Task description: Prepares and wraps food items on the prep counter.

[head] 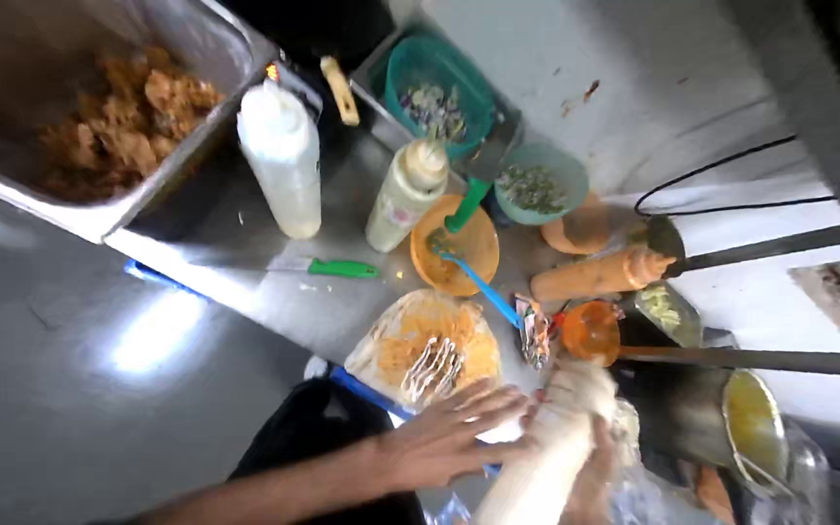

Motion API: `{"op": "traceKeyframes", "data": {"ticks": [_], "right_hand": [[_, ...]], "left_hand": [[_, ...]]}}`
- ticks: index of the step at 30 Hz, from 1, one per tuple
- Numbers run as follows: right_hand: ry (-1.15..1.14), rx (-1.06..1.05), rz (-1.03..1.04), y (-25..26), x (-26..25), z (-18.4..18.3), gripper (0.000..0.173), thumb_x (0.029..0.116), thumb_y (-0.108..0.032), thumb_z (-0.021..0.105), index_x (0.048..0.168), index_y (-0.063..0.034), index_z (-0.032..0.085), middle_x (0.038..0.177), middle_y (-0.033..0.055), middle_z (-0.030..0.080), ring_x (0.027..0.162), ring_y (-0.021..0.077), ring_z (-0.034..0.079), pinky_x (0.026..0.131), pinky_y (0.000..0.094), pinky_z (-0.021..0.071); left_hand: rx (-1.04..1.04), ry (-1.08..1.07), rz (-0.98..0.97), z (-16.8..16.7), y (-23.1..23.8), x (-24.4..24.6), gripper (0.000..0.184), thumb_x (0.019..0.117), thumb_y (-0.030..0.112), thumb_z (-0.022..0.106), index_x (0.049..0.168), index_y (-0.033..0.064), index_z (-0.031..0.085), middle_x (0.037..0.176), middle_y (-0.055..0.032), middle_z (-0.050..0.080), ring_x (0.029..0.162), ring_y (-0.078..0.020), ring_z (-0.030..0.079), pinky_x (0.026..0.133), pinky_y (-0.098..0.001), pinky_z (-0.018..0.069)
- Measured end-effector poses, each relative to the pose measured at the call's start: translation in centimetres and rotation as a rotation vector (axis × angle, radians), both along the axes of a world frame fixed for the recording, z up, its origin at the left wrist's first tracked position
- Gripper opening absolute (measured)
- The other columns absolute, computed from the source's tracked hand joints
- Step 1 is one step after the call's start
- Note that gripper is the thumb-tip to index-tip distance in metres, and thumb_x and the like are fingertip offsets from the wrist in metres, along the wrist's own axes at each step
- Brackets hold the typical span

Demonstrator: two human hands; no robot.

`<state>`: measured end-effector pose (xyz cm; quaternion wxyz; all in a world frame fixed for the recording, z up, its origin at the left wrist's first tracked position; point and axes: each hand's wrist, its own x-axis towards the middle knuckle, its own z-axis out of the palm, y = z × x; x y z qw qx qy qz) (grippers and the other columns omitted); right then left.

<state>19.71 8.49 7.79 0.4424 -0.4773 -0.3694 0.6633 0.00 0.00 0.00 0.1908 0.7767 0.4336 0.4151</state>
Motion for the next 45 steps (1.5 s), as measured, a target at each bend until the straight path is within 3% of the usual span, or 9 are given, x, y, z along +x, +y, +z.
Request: {"op": "traceKeyframes", "data": {"ticks": [2, 4, 10, 16, 21, 25, 31, 38, 45], "right_hand": [[-0.243, 0.278, -0.086, 3.8, -1.7, 4.3, 0.024, 0.0953, -0.036, 0.059, 0.11, -0.0164, 0.059, 0.088, -0.0076, 0.074, 0.081, 0.0044, 0.073, 0.07, 0.0256, 0.0636], [-0.323, 0.452, -0.126, 7.9, -2.1, 7.1, 0.035, 0.0906, -0.033, 0.066, 0.12, -0.0191, 0.054, 0.093, -0.0141, 0.07, 0.086, -0.0003, 0.07, 0.076, 0.0238, 0.0618], [-0.455, 0.64, -0.238, 22.0, -8.1, 2.1, 0.103, 0.08, -0.028, 0.087, 0.156, 0.0019, 0.024, 0.147, 0.0184, 0.05, 0.132, 0.0193, 0.054, 0.111, 0.0366, 0.0484], [-0.668, 0.636, -0.199, 27.3, -10.4, -7.6, 0.11, 0.0722, -0.031, 0.093, 0.153, 0.0053, 0.028, 0.144, 0.0257, 0.052, 0.134, 0.0281, 0.054, 0.115, 0.04, 0.0434], [-0.706, 0.613, -0.02, 24.4, -8.3, -7.4, 0.113, 0.0765, -0.036, 0.09, 0.157, 0.0046, 0.022, 0.151, 0.0282, 0.044, 0.139, 0.0314, 0.049, 0.117, 0.0429, 0.0412], [-0.763, 0.524, 0.049, 15.4, -0.9, -7.1, 0.071, 0.0961, -0.031, 0.072, 0.152, -0.0018, 0.039, 0.148, 0.0236, 0.05, 0.128, 0.0318, 0.058, 0.104, 0.0464, 0.0523], [-0.775, -0.09, 0.038, -0.4, 7.1, -15.7, 0.061, 0.099, -0.018, 0.069, 0.149, 0.0033, 0.04, 0.127, 0.0244, 0.065, 0.106, 0.0339, 0.069, 0.09, 0.0505, 0.0577], [-0.572, -0.372, -0.085, -0.7, 4.1, -17.1, 0.057, 0.0919, -0.016, 0.078, 0.14, -0.0008, 0.051, 0.099, 0.0143, 0.065, 0.067, 0.0172, 0.056, 0.058, 0.0343, 0.0491], [-0.575, -0.28, -0.118, -1.4, 2.9, -16.7, 0.051, 0.0913, -0.011, 0.077, 0.131, 0.0061, 0.05, 0.112, 0.0235, 0.063, 0.086, 0.0297, 0.066, 0.073, 0.0455, 0.0577]], "left_hand": [[-0.115, 0.004, 0.262, -2.0, -3.0, -3.8, 0.03, 0.1045, 0.026, 0.058, 0.133, 0.0216, 0.067, 0.156, -0.0103, 0.049, 0.15, -0.0289, 0.039, 0.123, -0.0512, 0.0334], [-0.178, 0.035, 0.482, -3.9, -6.5, -7.1, 0.022, 0.103, 0.028, 0.059, 0.107, 0.0187, 0.078, 0.141, -0.0046, 0.064, 0.138, -0.0272, 0.053, 0.114, -0.0524, 0.0436], [-0.282, 0.093, 0.769, -4.3, -12.0, -10.6, 0.029, 0.0986, 0.041, 0.065, 0.095, 0.0154, 0.079, 0.132, -0.0043, 0.069, 0.124, -0.0252, 0.063, 0.104, -0.0519, 0.0479], [-0.386, -0.135, 0.865, -4.9, -10.6, -5.5, 0.036, 0.0985, 0.038, 0.065, 0.118, 0.0092, 0.074, 0.133, -0.0111, 0.067, 0.126, -0.0259, 0.063, 0.106, -0.049, 0.0514], [-0.638, -0.119, 0.754, -5.3, -7.3, -5.0, 0.051, 0.0995, 0.04, 0.062, 0.136, 0.0047, 0.064, 0.143, -0.0154, 0.06, 0.132, -0.0298, 0.058, 0.112, -0.05, 0.0465], [-0.903, -0.037, 0.709, -5.4, -4.8, -7.2, 0.057, 0.1013, 0.038, 0.061, 0.145, 0.003, 0.054, 0.144, -0.0215, 0.058, 0.132, -0.0366, 0.057, 0.112, -0.0544, 0.0445], [-0.93, 0.029, 0.789, -7.7, -4.3, -6.8, 0.053, 0.1006, 0.029, 0.065, 0.142, -0.0021, 0.054, 0.135, -0.0266, 0.06, 0.119, -0.0392, 0.064, 0.102, -0.0552, 0.0525], [-1.053, -0.048, 0.884, -9.1, -1.4, -6.6, 0.054, 0.0984, 0.032, 0.069, 0.141, 0.0032, 0.053, 0.109, -0.0211, 0.072, 0.101, -0.0381, 0.07, 0.091, -0.0606, 0.054], [-0.934, -0.223, 0.955, -9.3, -1.7, -5.6, 0.032, 0.0996, 0.021, 0.067, 0.117, -0.0059, 0.065, 0.108, -0.0258, 0.068, 0.098, -0.0374, 0.068, 0.09, -0.0569, 0.0541]]}}
